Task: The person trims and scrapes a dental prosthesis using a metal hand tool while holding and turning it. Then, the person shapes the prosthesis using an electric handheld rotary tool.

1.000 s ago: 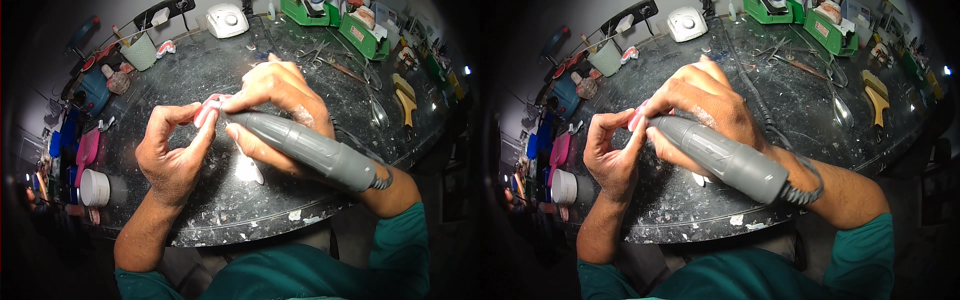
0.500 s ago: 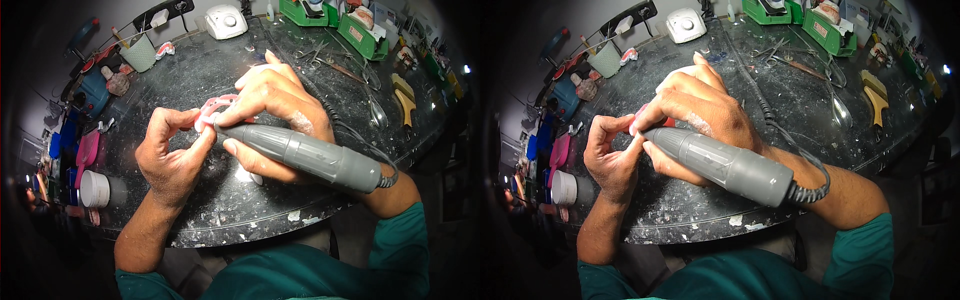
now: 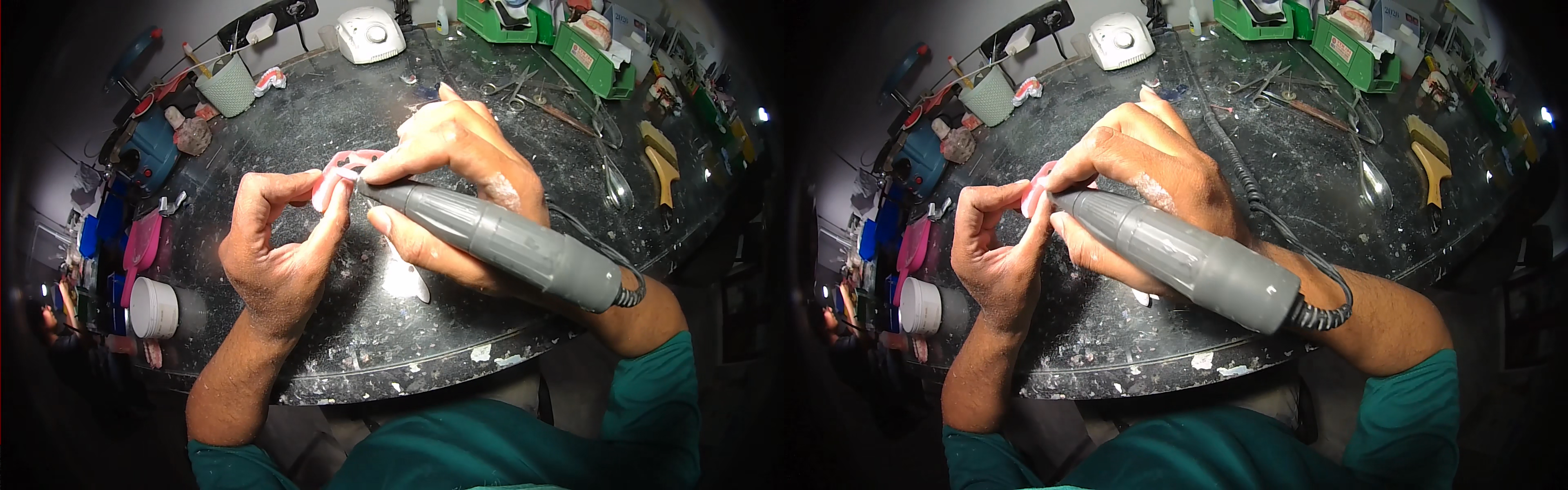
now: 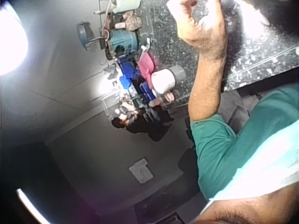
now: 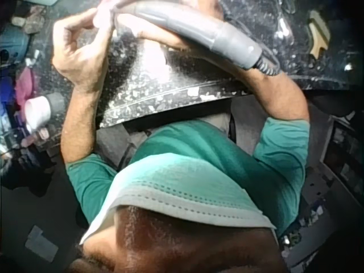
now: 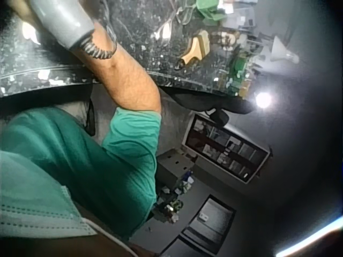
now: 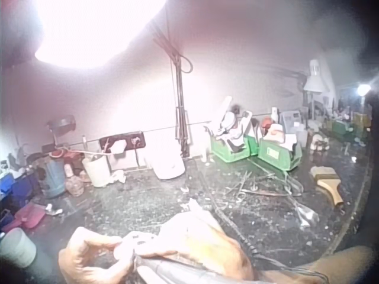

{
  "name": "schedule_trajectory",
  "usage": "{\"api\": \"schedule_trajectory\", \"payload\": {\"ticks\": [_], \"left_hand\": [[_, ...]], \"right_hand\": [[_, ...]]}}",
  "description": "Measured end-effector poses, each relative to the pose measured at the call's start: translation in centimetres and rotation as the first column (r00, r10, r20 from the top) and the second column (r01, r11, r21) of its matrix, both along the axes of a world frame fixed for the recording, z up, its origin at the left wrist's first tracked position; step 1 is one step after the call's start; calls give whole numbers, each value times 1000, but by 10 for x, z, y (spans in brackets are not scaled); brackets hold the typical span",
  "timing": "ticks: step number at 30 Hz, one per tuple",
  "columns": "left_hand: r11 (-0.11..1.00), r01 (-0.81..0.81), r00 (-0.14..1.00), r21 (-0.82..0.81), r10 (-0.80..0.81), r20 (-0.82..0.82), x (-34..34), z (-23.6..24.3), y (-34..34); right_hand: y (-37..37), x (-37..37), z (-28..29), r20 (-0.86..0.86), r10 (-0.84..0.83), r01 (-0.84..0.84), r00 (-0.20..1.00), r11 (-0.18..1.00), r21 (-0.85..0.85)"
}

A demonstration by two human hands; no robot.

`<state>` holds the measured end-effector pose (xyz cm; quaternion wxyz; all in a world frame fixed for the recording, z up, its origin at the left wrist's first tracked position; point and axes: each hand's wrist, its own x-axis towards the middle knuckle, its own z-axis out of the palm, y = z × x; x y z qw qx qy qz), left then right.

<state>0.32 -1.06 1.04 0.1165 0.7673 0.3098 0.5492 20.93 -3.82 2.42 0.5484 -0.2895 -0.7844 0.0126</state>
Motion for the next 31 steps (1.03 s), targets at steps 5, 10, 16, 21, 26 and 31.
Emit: {"api": "schedule_trajectory", "payload": {"ticks": [5,10,16,21,26,31], "left_hand": [[1000,18,1000,19,-18,11,0,-3,2],[998,21,1000,64,-19,-23,-4,-3,2],[995,44,999,93,-44,-5,-2,-2,3],[993,28,999,114,-26,-19,-4,-3,4],[991,17,1000,131,-16,-8,-2,-2,3],[987,-9,997,162,22,-80,-8,-1,4]], "right_hand": [[1,1,-1,24,-31,31,999,1000,5],[-1,0,2,-15,52,-53,999,995,-81],[-4,3,3,-18,93,-94,996,987,-132],[0,2,1,61,-31,32,998,999,-18],[0,3,2,16,23,-22,1000,998,-57],[-2,3,2,-11,76,-77,997,989,-124]]}}
